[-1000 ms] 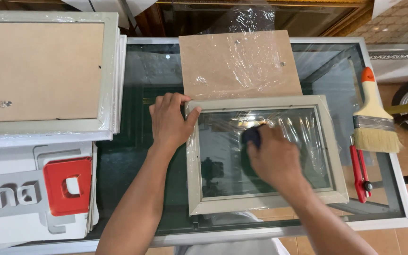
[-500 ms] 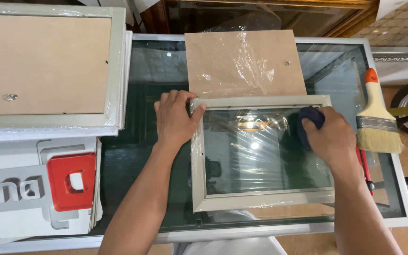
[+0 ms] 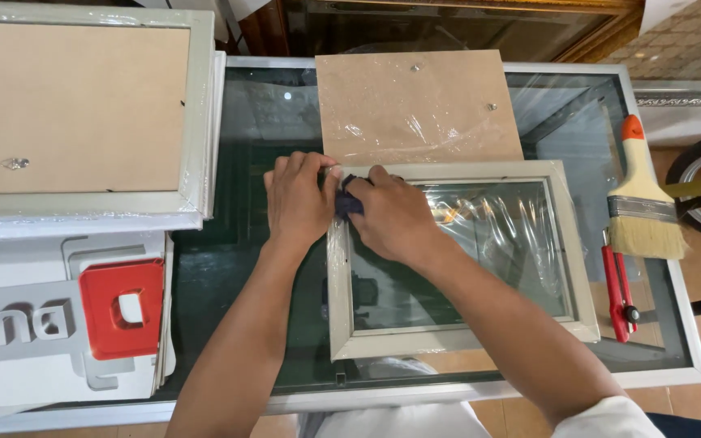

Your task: Cleaning the glass surface of a picture frame with a dark cloth.

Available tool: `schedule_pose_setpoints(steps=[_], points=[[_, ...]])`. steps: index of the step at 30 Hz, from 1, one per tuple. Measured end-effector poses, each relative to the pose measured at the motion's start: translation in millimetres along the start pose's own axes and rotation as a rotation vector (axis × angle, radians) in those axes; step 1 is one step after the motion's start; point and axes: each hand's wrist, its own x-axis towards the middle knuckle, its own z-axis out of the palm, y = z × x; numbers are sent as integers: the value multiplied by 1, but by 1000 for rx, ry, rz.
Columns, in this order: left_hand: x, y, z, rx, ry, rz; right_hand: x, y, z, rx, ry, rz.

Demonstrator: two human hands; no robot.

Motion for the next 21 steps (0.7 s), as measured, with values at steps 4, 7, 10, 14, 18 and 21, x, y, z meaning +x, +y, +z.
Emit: schedule_pose_setpoints(steps=[4, 7, 10, 14, 18, 21], points=[[1, -3, 3, 1, -6, -2, -26, 3, -10, 66, -48, -77], [1, -4, 5, 15, -11, -7, -71, -8, -12, 64, -147, -112], [2, -4, 6, 3, -10, -4, -113, -13, -8, 53, -145, -177], [-3, 6, 0, -191, 169, 33, -134, -6, -20, 479, -169, -121], [-33, 78, -40, -695, 114, -28, -129, 28, 1, 877, 421, 17], [-71, 146, -54, -924, -113, 33, -128, 34, -9, 827, 611, -1]])
